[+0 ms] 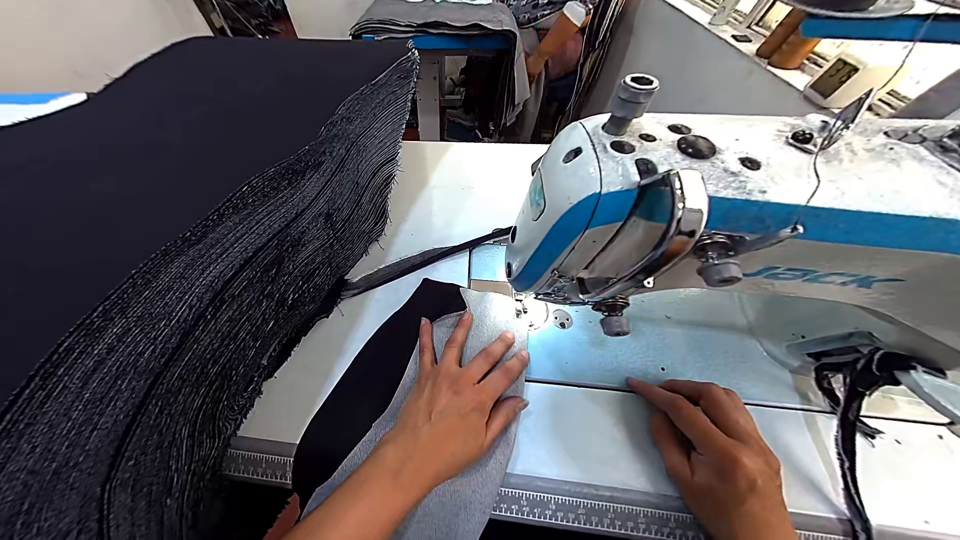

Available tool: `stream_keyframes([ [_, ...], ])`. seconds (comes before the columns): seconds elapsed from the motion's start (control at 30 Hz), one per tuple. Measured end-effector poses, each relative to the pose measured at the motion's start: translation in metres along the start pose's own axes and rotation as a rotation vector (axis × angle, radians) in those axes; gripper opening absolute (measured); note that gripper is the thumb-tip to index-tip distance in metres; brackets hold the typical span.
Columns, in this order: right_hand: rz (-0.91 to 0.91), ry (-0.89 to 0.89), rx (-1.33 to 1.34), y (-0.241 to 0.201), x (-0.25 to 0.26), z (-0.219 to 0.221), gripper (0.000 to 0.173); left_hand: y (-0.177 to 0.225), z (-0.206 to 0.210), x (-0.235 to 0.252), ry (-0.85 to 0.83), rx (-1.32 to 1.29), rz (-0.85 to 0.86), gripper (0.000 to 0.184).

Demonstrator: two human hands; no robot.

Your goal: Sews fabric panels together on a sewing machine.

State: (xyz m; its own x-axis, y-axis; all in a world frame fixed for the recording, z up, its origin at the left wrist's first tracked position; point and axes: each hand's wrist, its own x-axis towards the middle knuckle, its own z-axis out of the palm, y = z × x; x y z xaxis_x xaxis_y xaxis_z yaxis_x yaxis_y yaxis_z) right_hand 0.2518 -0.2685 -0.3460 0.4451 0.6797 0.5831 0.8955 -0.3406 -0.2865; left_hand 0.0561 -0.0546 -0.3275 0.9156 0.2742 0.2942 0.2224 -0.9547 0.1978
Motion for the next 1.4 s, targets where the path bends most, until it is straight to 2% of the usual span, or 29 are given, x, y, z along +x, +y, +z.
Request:
stream_keyframes([
  [0.2, 0.003, 0.004, 0.005, 0.000, 0.000, 0.000, 0.035, -0.004, 0.001, 0.007, -0.002, 0.007, 0.002, 0.045],
  [0.57, 0.008, -0.032, 0.004, -0.001, 0.001, -0.003, 0.034, -0.036, 0.001, 0.054, -0.031, -0.043, -0.016, 0.047],
  [0.93, 0.014, -0.075, 0.042, 0.000, 0.002, -0.008, 0.033, -0.036, -0.001, 0.057, -0.050, -0.050, -0.041, 0.047],
  [1.07, -0.004, -0.041, 0.051, 0.001, 0.003, -0.006, 0.033, -0.034, -0.003, 0.058, -0.085, -0.053, -0.063, 0.048],
  [1.27, -0.049, 0.039, 0.063, -0.006, 0.002, 0.000, 0.033, -0.013, -0.004, 0.041, -0.107, -0.028, -0.167, 0.051],
  [1.37, -0.094, -0.007, 0.251, -0.046, -0.002, 0.000, 0.028, 0.015, -0.008, 0.003, -0.120, 0.002, -0.244, 0.052],
  [1.4, -0.135, -0.044, 0.326, -0.063, -0.007, 0.003, 0.026, 0.027, -0.006, -0.017, -0.059, 0.012, -0.240, 0.051],
])
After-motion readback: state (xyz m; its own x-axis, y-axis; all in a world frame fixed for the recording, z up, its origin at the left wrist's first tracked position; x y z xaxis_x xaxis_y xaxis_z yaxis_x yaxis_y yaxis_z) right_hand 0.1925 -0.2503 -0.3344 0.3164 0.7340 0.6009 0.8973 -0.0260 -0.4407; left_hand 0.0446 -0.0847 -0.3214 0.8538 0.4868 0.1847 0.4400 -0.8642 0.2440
